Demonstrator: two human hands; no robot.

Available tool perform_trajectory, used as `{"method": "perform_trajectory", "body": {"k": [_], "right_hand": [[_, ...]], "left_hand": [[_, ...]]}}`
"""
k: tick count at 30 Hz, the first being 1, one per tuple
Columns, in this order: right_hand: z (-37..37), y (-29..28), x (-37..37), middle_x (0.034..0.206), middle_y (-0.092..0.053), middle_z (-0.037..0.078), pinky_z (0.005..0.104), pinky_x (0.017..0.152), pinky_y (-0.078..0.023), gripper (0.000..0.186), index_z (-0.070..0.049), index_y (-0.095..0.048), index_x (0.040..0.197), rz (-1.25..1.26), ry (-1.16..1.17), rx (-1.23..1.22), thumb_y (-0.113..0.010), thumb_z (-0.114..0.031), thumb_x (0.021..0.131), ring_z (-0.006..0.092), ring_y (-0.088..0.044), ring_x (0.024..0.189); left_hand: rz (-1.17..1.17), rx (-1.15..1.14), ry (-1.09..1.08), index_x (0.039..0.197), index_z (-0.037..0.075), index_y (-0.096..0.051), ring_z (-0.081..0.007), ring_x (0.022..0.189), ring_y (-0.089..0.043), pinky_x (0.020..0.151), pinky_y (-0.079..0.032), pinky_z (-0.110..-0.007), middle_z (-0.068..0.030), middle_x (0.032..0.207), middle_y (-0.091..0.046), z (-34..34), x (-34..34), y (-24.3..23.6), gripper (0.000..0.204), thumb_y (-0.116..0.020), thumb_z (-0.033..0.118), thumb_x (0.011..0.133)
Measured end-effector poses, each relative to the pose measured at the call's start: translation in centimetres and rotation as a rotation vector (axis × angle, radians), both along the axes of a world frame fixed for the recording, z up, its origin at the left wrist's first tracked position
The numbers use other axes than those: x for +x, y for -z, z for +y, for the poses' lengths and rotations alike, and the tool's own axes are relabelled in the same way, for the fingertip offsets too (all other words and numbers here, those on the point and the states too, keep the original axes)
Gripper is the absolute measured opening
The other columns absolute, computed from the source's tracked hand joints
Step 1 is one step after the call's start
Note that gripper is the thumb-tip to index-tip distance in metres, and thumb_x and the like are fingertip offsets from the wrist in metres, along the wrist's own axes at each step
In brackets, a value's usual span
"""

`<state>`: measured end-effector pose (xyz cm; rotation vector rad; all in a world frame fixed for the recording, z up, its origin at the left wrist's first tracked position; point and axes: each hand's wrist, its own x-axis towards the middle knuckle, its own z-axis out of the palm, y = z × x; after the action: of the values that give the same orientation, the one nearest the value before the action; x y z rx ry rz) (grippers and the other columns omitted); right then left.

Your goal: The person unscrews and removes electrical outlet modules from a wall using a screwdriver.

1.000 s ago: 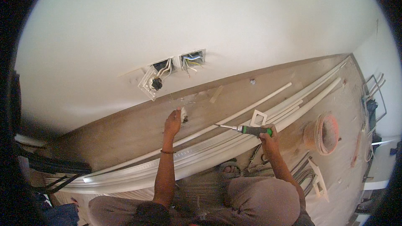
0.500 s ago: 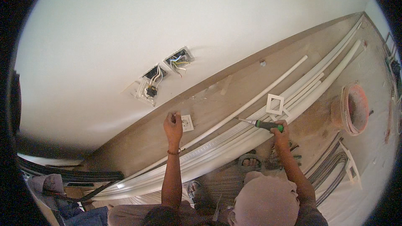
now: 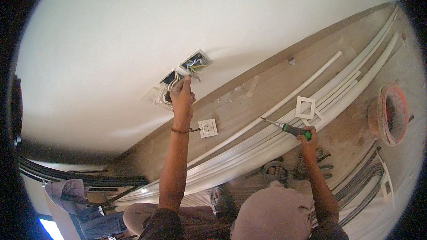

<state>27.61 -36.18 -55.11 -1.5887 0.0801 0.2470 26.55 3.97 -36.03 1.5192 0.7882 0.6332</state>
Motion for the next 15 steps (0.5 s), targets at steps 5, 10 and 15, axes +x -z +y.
{"method": "perform_trajectory", "body": {"k": [5, 10, 15], "right_hand": [[-0.6, 0.9, 0.2, 0.091, -0.049, 0.003, 0.026, 0.077, -0.041, 0.027, -0.005, -0.051, 0.098, -0.002, -0.018, -0.004, -0.06, -0.002, 0.073, 0.0134, -0.048, 0.083], [-1.3, 2.0, 0.3, 0.09, -0.053, 0.003, 0.0289, 0.08, -0.042, 0.031, -0.006, -0.053, 0.097, -0.077, -0.042, -0.103, -0.065, -0.004, 0.069, 0.0165, -0.05, 0.085], [-1.3, 2.2, 0.5, 0.091, -0.054, 0.004, 0.0302, 0.084, -0.042, 0.031, -0.006, -0.053, 0.097, -0.105, -0.078, -0.098, -0.066, -0.004, 0.069, 0.0176, -0.051, 0.088]], "left_hand": [[-0.003, -0.023, 0.022, 0.092, 0.0, -0.07, -0.0027, 0.044, -0.033, 0.04, -0.025, -0.022, 0.0074, 0.056, -0.04, 0.3, 1.5, 0.0, 0.029, -0.066, 0.028, 0.095], [0.044, 0.023, 0.022, 0.086, 0.003, -0.069, -0.0025, 0.042, -0.029, 0.039, -0.022, -0.022, 0.0094, 0.053, -0.036, 0.2, 1.8, -0.5, 0.03, -0.067, 0.031, 0.094], [0.183, -0.143, 0.103, 0.085, 0.006, -0.068, -0.0024, 0.042, -0.022, 0.039, -0.018, -0.022, 0.0114, 0.053, -0.029, 2.0, 0.4, -3.9, 0.027, -0.066, 0.031, 0.094]]}}
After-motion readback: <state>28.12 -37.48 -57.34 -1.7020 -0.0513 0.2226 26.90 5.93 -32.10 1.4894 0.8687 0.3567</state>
